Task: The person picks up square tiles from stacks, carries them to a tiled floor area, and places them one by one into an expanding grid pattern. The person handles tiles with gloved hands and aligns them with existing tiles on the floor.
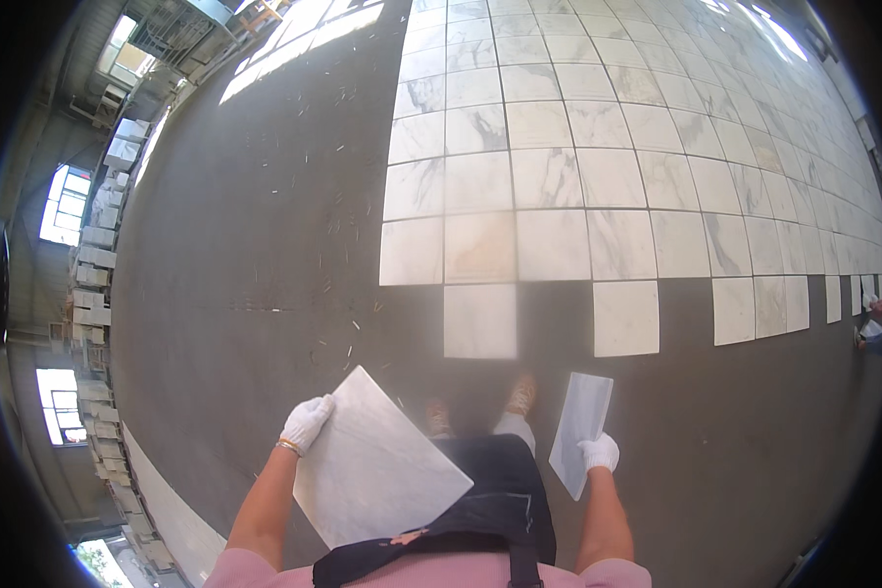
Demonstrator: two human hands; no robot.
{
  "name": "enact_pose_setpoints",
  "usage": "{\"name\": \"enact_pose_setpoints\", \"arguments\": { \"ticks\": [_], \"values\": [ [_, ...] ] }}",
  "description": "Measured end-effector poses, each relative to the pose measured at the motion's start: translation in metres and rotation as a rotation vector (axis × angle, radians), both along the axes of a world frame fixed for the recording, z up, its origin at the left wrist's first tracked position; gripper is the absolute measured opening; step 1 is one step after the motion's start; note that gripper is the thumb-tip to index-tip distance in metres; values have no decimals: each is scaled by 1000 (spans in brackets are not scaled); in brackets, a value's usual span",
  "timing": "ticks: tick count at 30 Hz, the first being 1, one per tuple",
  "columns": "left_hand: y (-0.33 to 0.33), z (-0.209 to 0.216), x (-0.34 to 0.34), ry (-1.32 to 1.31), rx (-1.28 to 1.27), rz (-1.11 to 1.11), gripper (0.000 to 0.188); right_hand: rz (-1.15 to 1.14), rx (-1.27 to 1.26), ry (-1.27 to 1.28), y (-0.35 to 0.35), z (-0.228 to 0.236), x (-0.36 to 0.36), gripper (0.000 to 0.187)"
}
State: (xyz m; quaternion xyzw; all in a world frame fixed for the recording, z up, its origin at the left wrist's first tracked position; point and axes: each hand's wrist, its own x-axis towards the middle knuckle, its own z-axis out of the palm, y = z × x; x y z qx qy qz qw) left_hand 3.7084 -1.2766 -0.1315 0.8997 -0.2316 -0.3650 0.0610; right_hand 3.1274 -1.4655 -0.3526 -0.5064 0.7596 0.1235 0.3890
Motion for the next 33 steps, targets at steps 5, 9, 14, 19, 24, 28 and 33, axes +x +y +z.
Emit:
{"name": "enact_pose_setpoints", "arguments": {
  "ticks": [5,9,14,19,24,28,33],
  "values": [
    [-25,-34,-7,169,142,-62,56,-31,15,-11,10,-49,23,45],
    [-45,-79,9,195,303,-222,56,-60,-11,84,23,-98,43,48],
    [-14,-131,40,184,374,-370,53,-88,24,239,37,-182,59,46],
    [30,-150,73,206,401,-242,51,-196,17,258,48,-234,83,45],
    [49,-162,77,221,437,-200,49,-300,63,265,66,-249,118,45],
    [48,-176,66,282,442,-194,46,-292,81,72,74,-244,130,48],
    [34,-180,55,306,437,-196,48,13,224,135,50,-205,143,70]
  ]
}}
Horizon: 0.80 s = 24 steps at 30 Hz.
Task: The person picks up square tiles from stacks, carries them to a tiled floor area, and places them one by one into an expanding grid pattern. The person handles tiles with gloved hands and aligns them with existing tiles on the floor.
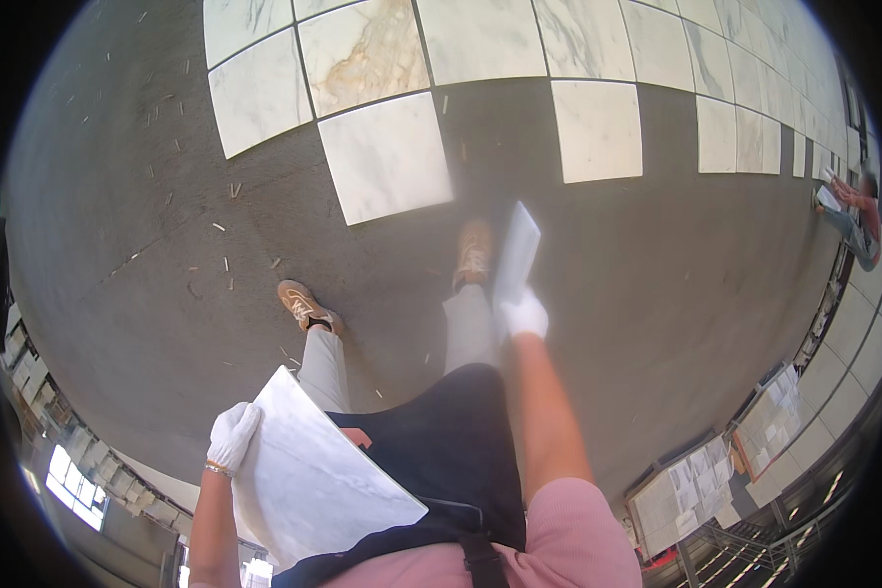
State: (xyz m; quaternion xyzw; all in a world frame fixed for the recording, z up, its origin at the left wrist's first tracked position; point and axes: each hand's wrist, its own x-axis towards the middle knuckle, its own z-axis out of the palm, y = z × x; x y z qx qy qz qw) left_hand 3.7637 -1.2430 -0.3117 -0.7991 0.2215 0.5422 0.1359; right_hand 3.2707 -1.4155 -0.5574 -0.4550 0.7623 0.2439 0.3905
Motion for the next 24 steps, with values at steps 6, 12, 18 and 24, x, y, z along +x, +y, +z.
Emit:
{"name": "enact_pose_setpoints", "arguments": {
  "ticks": [6,12,18,24],
  "values": [
    [-15,4,1,69,45,37,52,-253,42,-514,25,124,86,78],
    [-13,-7,16,218,147,43,61,-656,1155,-971,88,224,192,58],
    [-8,-21,63,133,-13,130,55,-761,1248,-910,87,217,196,73],
    [51,-32,99,-275,-194,409,65,-809,913,-1045,59,199,204,66]
  ]
}}
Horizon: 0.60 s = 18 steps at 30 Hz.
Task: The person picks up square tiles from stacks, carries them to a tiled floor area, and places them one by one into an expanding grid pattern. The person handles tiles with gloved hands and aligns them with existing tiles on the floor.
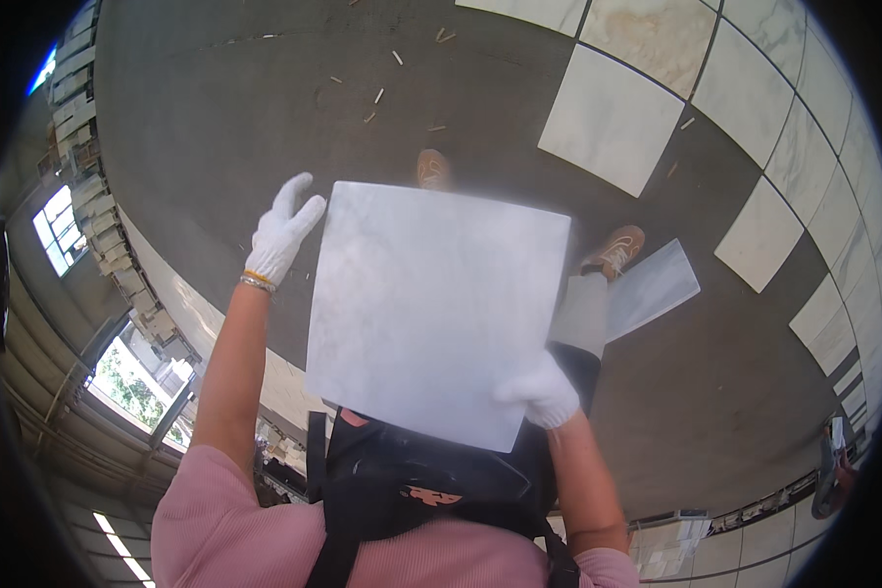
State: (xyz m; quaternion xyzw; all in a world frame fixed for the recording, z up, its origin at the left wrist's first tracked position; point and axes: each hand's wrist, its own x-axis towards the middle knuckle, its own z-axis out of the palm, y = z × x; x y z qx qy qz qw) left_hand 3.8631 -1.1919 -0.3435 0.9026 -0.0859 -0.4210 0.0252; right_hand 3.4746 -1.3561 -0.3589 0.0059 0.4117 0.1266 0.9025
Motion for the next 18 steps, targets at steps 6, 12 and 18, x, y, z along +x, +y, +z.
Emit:
{"name": "enact_pose_setpoints", "arguments": {
  "ticks": [6,12,18],
  "values": [
    [28,-79,-34,446,-307,533,61,16,-185,79,-34,-70,31,81],
    [-28,-199,-2,248,-335,490,55,-66,-532,308,-50,-195,89,60],
    [-55,-330,45,-26,-287,286,55,-75,-713,417,-67,-321,145,40]
  ]
}}
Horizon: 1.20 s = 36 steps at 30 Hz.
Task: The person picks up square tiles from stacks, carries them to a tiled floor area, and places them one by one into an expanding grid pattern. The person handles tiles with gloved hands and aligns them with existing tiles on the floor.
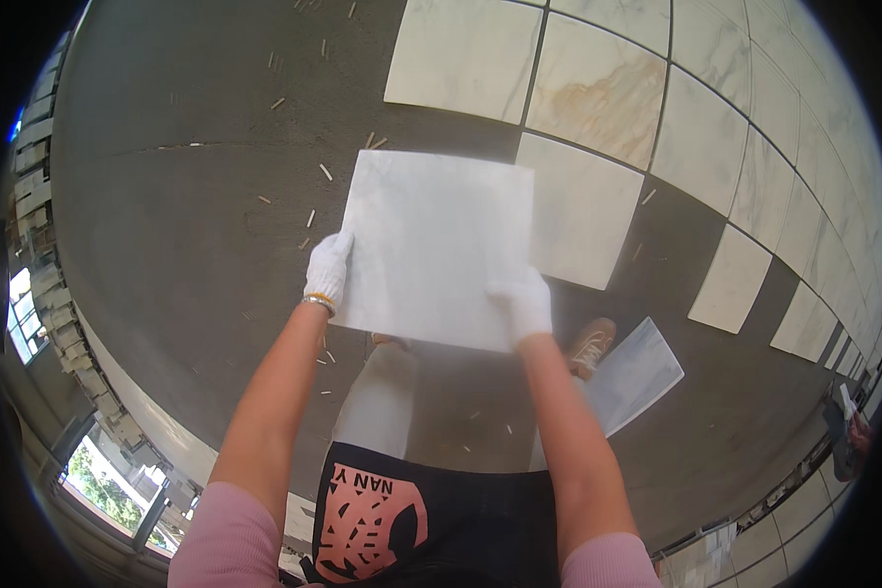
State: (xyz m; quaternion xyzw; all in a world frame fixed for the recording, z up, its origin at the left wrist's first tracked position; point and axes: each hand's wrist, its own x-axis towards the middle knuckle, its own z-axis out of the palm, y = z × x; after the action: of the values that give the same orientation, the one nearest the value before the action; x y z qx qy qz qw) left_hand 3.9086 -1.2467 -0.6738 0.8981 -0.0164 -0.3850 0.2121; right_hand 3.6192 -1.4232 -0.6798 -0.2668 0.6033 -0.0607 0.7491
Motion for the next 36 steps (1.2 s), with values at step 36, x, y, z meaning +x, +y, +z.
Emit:
{"name": "enact_pose_setpoints", "arguments": {
  "ticks": [36],
  "values": [
    [-68,-191,95,-90,339,-544,62,719,-290,522,-46,-183,83,70]
  ]
}}
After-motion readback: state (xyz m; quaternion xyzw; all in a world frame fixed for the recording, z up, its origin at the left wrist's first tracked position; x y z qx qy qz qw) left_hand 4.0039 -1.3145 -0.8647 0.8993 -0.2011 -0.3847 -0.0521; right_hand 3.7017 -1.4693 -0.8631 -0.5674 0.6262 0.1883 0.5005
